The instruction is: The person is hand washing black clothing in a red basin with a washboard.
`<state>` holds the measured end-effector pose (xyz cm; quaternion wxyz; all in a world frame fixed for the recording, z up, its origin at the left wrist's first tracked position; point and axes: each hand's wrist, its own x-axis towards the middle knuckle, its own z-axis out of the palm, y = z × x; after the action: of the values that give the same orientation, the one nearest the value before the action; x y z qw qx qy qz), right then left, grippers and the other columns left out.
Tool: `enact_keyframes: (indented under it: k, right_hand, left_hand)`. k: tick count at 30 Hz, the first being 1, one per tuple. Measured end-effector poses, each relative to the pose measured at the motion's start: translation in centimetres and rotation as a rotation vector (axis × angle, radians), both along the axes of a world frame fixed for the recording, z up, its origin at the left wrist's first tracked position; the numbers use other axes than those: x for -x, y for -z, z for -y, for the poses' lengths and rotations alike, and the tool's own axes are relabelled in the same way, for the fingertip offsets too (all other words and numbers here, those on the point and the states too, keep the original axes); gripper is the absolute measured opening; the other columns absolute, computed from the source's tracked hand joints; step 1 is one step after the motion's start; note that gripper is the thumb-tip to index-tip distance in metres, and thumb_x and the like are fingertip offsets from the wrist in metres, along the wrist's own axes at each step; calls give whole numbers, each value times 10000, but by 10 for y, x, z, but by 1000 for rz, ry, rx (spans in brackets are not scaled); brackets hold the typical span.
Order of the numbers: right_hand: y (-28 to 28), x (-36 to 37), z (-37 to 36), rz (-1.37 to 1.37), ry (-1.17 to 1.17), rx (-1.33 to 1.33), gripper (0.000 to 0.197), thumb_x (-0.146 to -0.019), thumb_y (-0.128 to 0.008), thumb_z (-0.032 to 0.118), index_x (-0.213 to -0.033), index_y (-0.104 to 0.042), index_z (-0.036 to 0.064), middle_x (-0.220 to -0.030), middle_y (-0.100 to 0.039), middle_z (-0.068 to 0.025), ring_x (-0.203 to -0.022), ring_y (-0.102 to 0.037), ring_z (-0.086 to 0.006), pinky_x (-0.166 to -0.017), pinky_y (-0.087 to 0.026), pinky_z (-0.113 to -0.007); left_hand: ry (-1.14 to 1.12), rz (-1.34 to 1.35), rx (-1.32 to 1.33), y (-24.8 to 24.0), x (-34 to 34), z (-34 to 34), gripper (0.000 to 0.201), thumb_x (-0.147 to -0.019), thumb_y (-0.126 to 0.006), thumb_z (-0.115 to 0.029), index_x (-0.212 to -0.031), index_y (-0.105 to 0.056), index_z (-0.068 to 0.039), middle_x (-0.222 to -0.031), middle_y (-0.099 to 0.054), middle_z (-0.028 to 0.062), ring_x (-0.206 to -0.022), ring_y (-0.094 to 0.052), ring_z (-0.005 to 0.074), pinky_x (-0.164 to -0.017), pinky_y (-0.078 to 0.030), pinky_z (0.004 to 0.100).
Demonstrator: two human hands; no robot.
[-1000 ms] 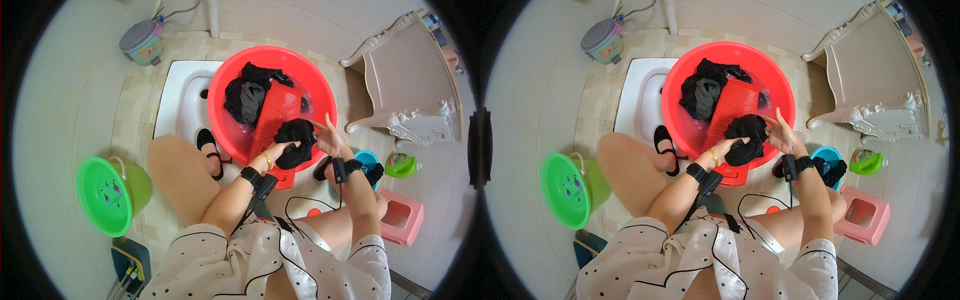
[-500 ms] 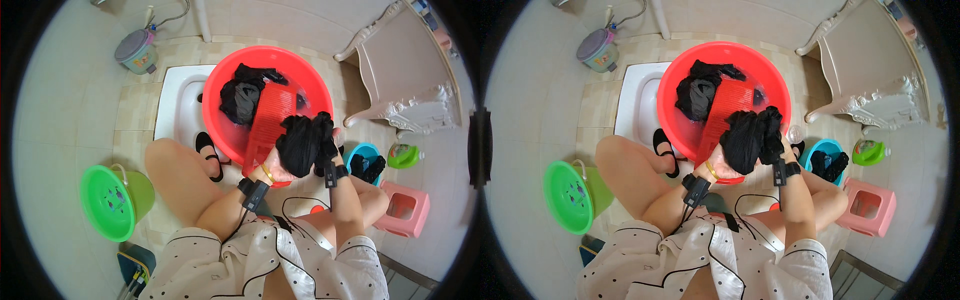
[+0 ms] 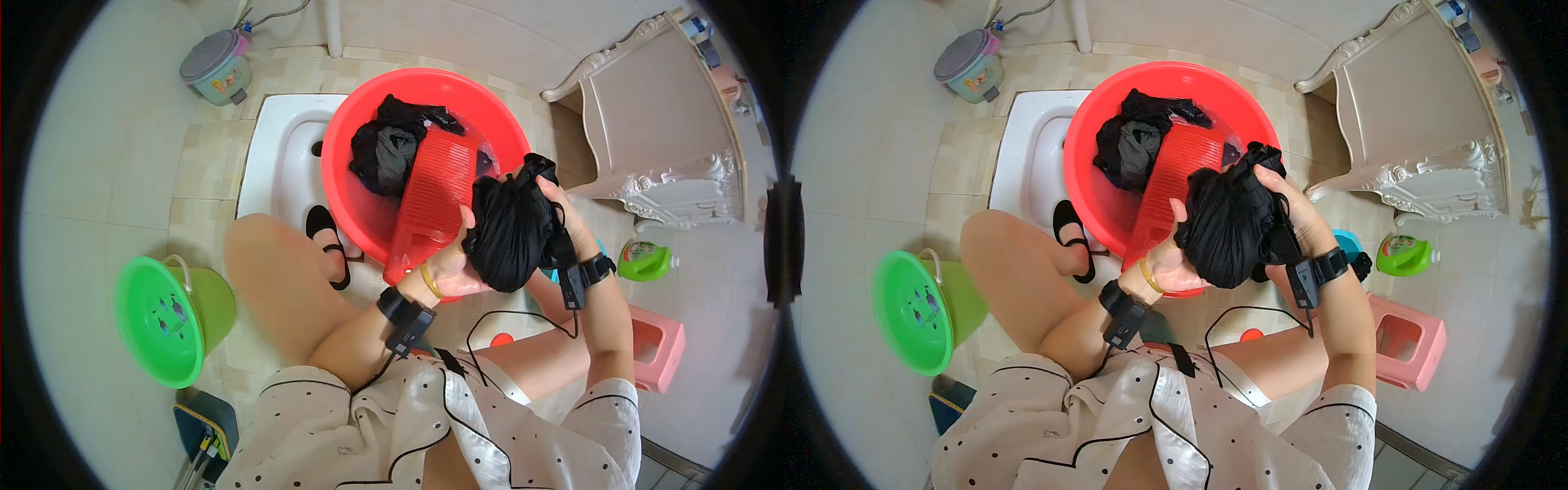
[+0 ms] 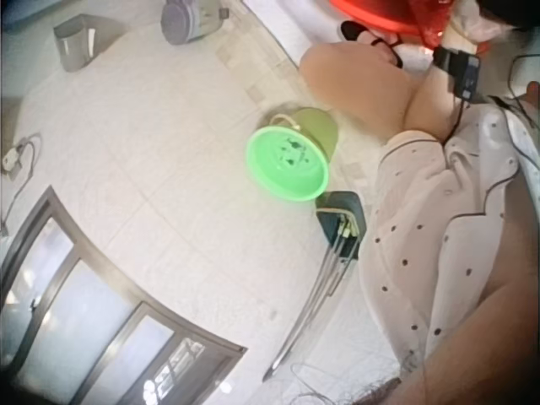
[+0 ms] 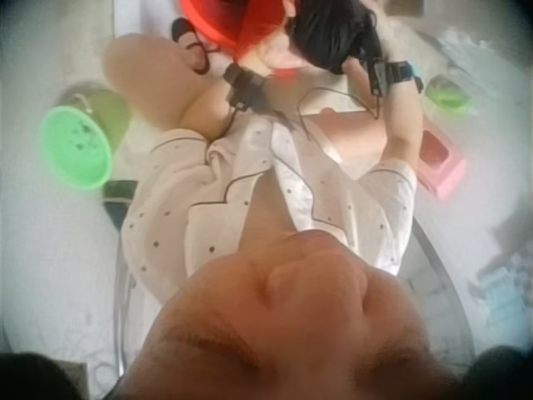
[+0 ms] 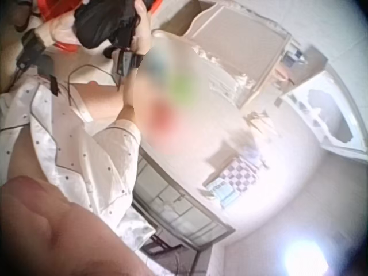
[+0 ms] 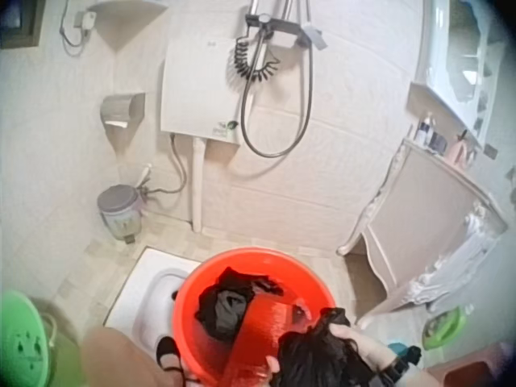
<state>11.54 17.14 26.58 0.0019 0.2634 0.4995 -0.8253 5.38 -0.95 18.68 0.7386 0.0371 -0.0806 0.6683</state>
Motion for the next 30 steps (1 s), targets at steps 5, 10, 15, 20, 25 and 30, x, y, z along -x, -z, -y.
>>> enact_keyframes:
  k: [5,10,15,20,25,30]
  right_hand:
    - [-23,12,-1,29,-172,-162,473,-828,-675,258,-1191,-527,-7,-1088,-617,-107,-938,-624,-195,-868,-495,-315]
    - [-24,26,-2,95,-411,-573,527,-759,-766,252,-1149,-547,-27,-1005,-634,-72,-933,-593,-148,-838,-482,-297]
    - [3,33,24,131,-425,-658,422,-770,-754,212,-1085,-573,-4,-959,-635,-53,-883,-588,-128,-812,-485,-292]
    - [85,28,38,29,-284,-1157,422,-723,-756,200,-1041,-567,-2,-896,-633,-182,-846,-630,-283,-782,-499,-373]
    - [128,30,56,196,-132,-1293,343,-736,-715,215,-985,-574,25,-906,-607,-254,-854,-604,-425,-774,-490,-464]
    - [142,22,38,283,-18,-1050,392,-724,-734,268,-989,-590,18,-903,-623,-224,-838,-634,-334,-756,-503,-405]
  left_hand:
    - [-76,-161,69,-9,7,5,818,-754,-739,-456,-1388,-368,-97,-1345,-475,63,-1210,-477,192,-1012,-400,376]
    - [-346,-710,136,-14,11,-7,660,-730,-757,-20,-1307,-436,-25,-1216,-552,64,-1102,-550,175,-948,-455,327]
    - [-445,-857,361,25,-7,-17,712,-635,-823,0,-1247,-460,-14,-1173,-568,55,-1065,-563,164,-917,-473,316]
    - [-628,-1165,658,90,-21,-26,749,-582,-877,-105,-1199,-464,-3,-1125,-598,67,-1031,-584,170,-887,-494,313]
    - [-416,-1456,930,102,-16,-17,976,-524,-890,-302,-1304,-366,-35,-1190,-589,140,-1096,-581,283,-923,-473,376]
    - [-447,-1695,972,110,-21,-19,863,-517,-899,-352,-1170,-455,-4,-1078,-629,163,-990,-627,290,-848,-501,367]
